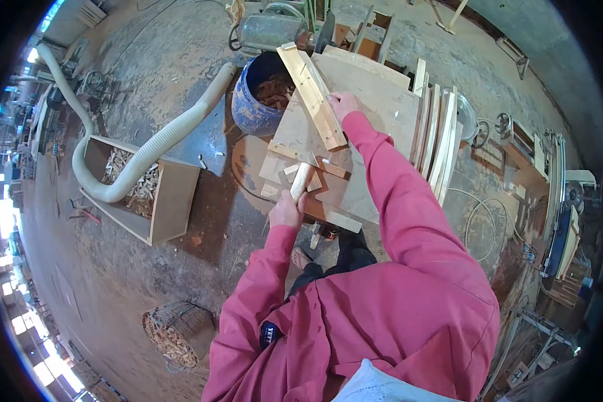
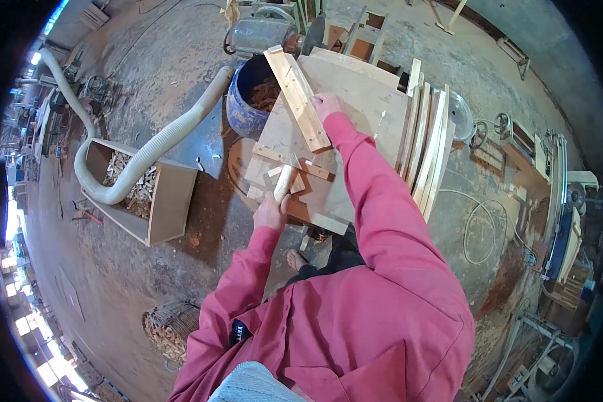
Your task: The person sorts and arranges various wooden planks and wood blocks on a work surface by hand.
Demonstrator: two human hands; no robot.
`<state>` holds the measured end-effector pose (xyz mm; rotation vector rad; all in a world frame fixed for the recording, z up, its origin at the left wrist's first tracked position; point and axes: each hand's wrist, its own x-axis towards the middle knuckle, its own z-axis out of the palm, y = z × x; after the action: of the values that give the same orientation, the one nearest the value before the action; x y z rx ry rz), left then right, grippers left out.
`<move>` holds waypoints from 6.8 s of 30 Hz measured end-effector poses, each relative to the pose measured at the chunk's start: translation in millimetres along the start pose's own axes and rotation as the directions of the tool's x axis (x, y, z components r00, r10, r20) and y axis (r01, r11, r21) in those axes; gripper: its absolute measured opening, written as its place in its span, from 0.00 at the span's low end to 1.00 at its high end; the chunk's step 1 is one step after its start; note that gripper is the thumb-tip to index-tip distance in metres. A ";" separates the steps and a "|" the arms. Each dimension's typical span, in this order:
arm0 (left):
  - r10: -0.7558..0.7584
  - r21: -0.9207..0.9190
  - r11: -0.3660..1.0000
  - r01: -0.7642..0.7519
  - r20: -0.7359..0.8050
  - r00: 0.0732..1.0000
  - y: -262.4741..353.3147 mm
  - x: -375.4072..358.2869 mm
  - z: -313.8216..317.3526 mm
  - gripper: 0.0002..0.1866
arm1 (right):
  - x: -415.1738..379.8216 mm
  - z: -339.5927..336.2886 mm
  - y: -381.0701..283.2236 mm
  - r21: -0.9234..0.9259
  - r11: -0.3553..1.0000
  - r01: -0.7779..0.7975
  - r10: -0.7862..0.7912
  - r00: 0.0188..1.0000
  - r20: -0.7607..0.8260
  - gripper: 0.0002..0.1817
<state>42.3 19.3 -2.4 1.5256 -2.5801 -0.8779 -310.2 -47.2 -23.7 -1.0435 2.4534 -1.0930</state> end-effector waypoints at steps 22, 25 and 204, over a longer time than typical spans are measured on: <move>0.023 0.006 1.000 -0.023 -0.010 1.000 55.0 72.3 9.2 0.28 | 114.3 -18.7 49.3 -0.020 0.998 -0.061 0.057 0.987 -0.149 0.17; 0.068 0.027 0.997 -0.067 -0.059 0.996 50.0 64.4 11.3 0.27 | 66.1 -40.2 36.2 -0.066 0.995 -0.080 0.060 0.963 -0.264 0.20; -0.078 -0.885 0.463 0.046 0.011 0.997 -50.6 -56.9 -139.6 0.31 | -237.3 -207.0 39.6 -0.368 0.912 -0.178 -0.050 0.844 -0.533 0.21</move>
<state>153.1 -16.6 106.0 1.2097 -1.4697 -1.7858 -263.4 250.2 76.8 -0.8175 3.2517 -0.9690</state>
